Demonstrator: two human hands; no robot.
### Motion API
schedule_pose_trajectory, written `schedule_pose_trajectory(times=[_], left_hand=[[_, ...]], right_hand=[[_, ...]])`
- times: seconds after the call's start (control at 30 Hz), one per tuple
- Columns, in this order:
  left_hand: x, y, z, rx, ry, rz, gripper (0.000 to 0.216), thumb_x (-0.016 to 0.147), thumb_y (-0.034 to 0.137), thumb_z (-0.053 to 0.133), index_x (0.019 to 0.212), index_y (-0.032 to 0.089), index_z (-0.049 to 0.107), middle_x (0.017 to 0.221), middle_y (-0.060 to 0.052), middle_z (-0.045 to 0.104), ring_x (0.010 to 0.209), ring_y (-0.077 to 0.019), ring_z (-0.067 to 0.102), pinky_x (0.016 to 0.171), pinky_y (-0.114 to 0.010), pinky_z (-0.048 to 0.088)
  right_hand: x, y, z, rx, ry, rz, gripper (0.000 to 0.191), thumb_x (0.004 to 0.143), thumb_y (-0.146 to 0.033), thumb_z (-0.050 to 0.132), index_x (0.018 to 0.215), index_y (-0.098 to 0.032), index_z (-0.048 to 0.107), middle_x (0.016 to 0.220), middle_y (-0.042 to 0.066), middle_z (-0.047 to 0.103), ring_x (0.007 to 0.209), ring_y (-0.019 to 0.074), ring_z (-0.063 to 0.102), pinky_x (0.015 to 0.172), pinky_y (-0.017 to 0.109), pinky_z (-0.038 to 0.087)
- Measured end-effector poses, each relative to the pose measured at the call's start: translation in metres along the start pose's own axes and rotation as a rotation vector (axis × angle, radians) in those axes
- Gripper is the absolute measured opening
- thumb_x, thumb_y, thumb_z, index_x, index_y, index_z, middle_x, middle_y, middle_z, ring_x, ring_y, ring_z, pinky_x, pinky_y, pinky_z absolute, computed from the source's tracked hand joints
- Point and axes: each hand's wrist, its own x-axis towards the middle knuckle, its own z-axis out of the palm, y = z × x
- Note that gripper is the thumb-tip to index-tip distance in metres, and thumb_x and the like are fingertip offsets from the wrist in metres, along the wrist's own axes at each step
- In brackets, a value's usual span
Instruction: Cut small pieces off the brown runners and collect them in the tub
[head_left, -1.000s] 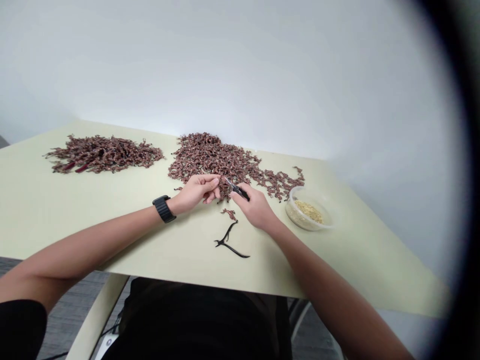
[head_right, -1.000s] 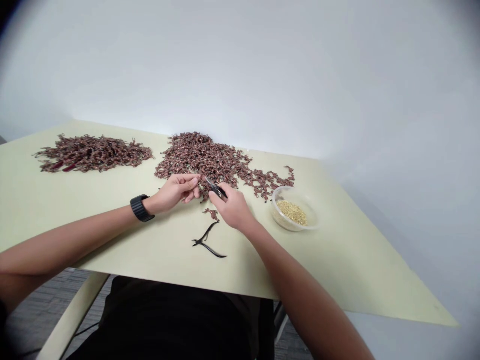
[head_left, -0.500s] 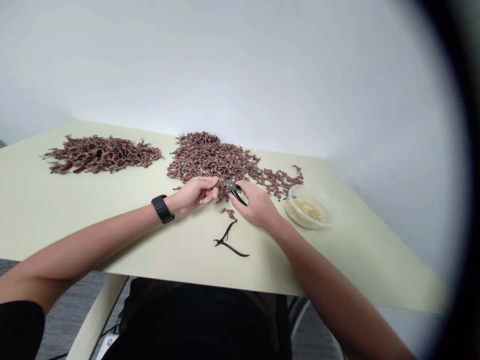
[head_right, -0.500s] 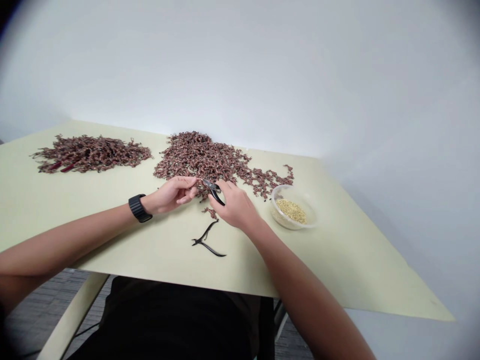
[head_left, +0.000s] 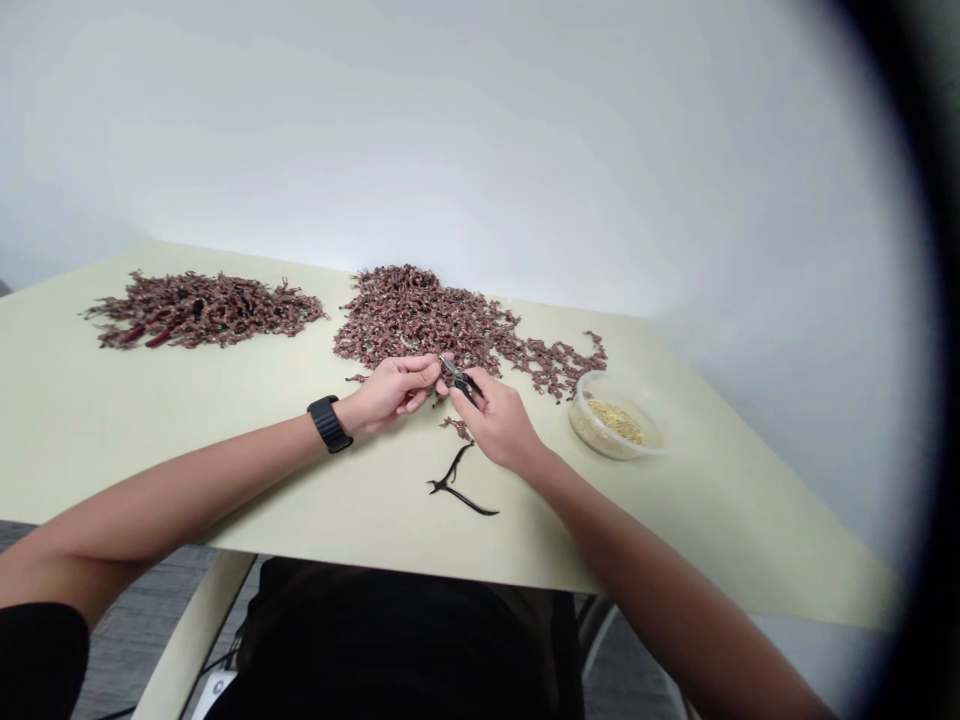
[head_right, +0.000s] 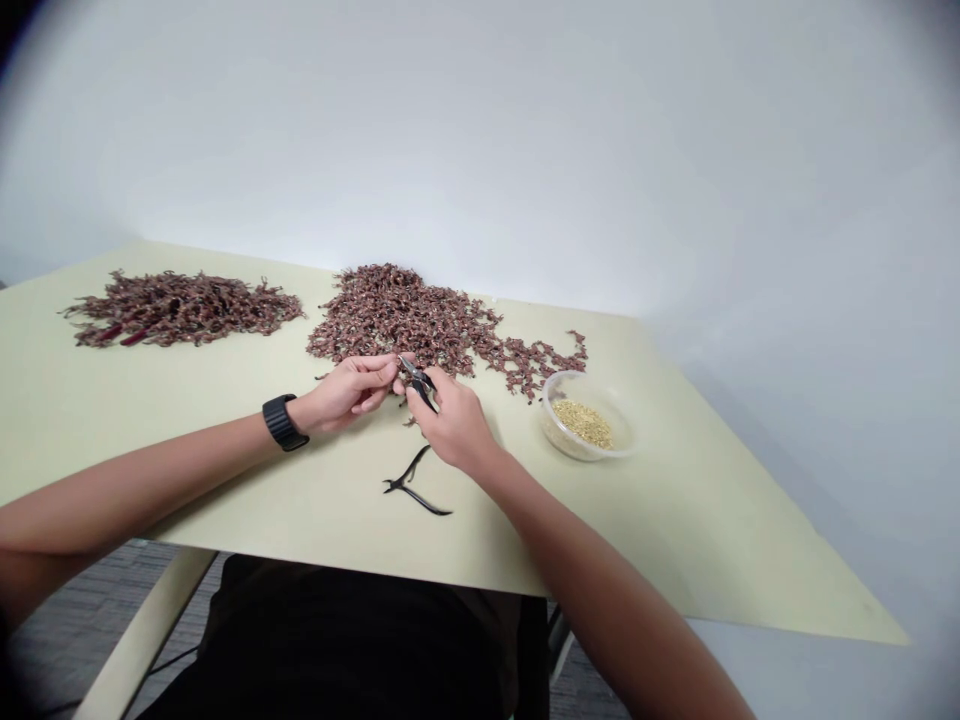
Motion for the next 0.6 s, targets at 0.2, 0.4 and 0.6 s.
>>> schedule_pose_trajectory(times=[0.2, 0.4, 0.6], left_hand=[[0.0, -0.008, 0.005, 0.155, 0.129, 0.123, 0.046, 0.082, 0.048, 0.079, 0.11, 0.011, 0.077, 0.08, -0.005, 0.067, 0.045, -0.0026, 0.038, 0.04, -0.02, 0.026], [0.001, -0.009, 0.0, 0.563, 0.292, 0.329, 0.049, 0.09, 0.038, 0.07, 0.133, 0.016, 0.069, 0.058, 0.003, 0.061, 0.047, -0.0076, 0.042, 0.051, -0.021, 0.036], [0.0, -0.003, -0.014, 0.898, 0.265, 0.505, 0.044, 0.089, 0.023, 0.068, 0.133, 0.026, 0.07, 0.097, -0.005, 0.079, 0.077, -0.0148, 0.068, 0.075, -0.024, 0.049]], right_hand=[[-0.003, -0.005, 0.012, 0.26, -0.025, 0.175, 0.031, 0.094, -0.053, 0.055, 0.096, -0.023, 0.062, 0.071, -0.002, 0.055, 0.06, 0.0144, 0.049, 0.055, 0.026, 0.039], [0.0, -0.015, 0.014, 0.649, -0.109, 0.39, 0.031, 0.09, -0.053, 0.06, 0.09, -0.022, 0.058, 0.066, -0.005, 0.037, 0.052, 0.0091, 0.032, 0.044, 0.02, 0.027], [0.004, -0.017, 0.002, 0.986, -0.347, 0.543, 0.035, 0.088, -0.057, 0.06, 0.092, -0.022, 0.055, 0.068, -0.007, 0.029, 0.053, 0.0081, 0.012, 0.042, 0.02, 0.01]])
